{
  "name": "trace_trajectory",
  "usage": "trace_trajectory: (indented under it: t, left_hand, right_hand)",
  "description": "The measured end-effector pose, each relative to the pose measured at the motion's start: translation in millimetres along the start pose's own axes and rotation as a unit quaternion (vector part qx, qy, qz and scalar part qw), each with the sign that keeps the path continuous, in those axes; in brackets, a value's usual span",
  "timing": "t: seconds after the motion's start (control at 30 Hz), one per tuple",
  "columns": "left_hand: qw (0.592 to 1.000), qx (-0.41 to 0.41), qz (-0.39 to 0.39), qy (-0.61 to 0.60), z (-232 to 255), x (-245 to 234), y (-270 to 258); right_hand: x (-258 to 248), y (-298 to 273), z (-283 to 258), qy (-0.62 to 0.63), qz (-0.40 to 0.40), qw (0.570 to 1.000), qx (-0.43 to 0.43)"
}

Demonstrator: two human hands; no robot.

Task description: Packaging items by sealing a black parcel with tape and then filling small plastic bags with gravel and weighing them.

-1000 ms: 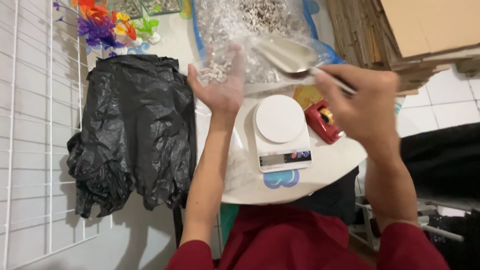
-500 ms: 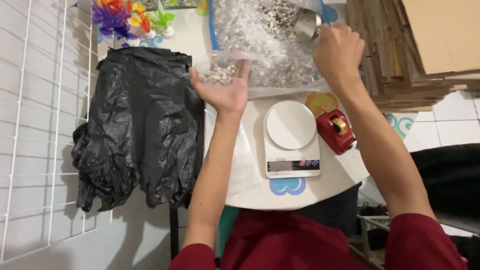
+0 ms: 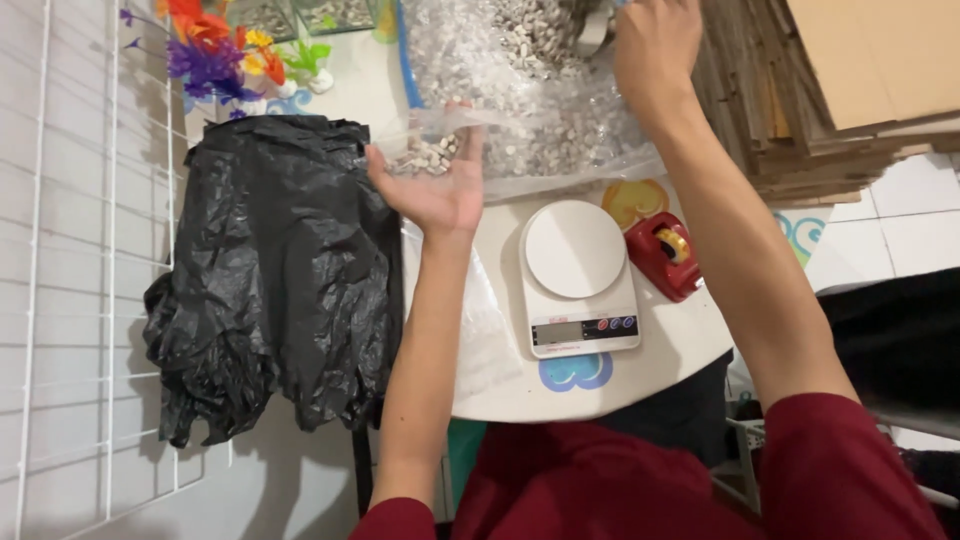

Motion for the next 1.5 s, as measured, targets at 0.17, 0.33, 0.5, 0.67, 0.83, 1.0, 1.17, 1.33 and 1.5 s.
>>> trace_trajectory:
  t: [0.17, 0.33, 0.5, 0.67, 0.83, 1.0, 1.17, 1.33, 1.5]
  left_hand:
    - [1.000, -0.015, -0.005, -0.020, -2.9, 4.1, -2.0]
    - [0.995, -0.055, -0.070, -0.039, -12.5, 11.1, -2.2]
    - [0.992, -0.097, -0.056, -0.063, -20.6, 14.5, -8.5]
    - [0.993, -0.084, -0.074, -0.021, -17.6, 20.7, -14.8]
    - [0.992, -0.080, -0.100, 0.002, -16.8, 21.7, -13.1]
    - [0.994, -0.086, -0.074, -0.006, -20.4, 20.7, -15.8]
    - [0.996, -0.058, -0.050, 0.053, -15.1, 26.1, -23.5]
    - [0.996, -0.063, -0.061, 0.034, -15.2, 21.4, -17.2]
    - [0.992, -0.069, -0.096, 0.038, -17.9, 15.5, -10.4]
  right_hand:
    - [3.9, -16.1, 3.2, 0.264, -0.206, 0.940, 0.066]
    - [30.7, -29.2, -4.8, 0.385, -0.165, 0.903, 0.094]
    - [-1.6, -40.0, -18.2, 0.519, -0.238, 0.808, 0.144]
    - [-16.4, -43.8, -11.8, 0.487, -0.183, 0.844, 0.133]
    - [-53.2, -50.8, -7.2, 0.496, -0.198, 0.820, 0.208]
    - [-82.4, -48.2, -3.3, 0.503, -0.193, 0.816, 0.209]
    - [-104.5, -47.7, 3.1, 0.512, -0.192, 0.806, 0.229]
    - [-135.6, -44.6, 9.8, 0.527, -0.197, 0.805, 0.187]
    - [-207.4, -41.3, 9.8, 0.528, -0.254, 0.764, 0.271]
Point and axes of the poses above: each hand's wrist, its own y-axis towards the middle knuckle, its own x-axis out of the palm, z = x × y, the point moved 10 cm from there along y, towards the middle knuckle, and after that the axes turned 15 degrees about y, right-handed, at the moved point
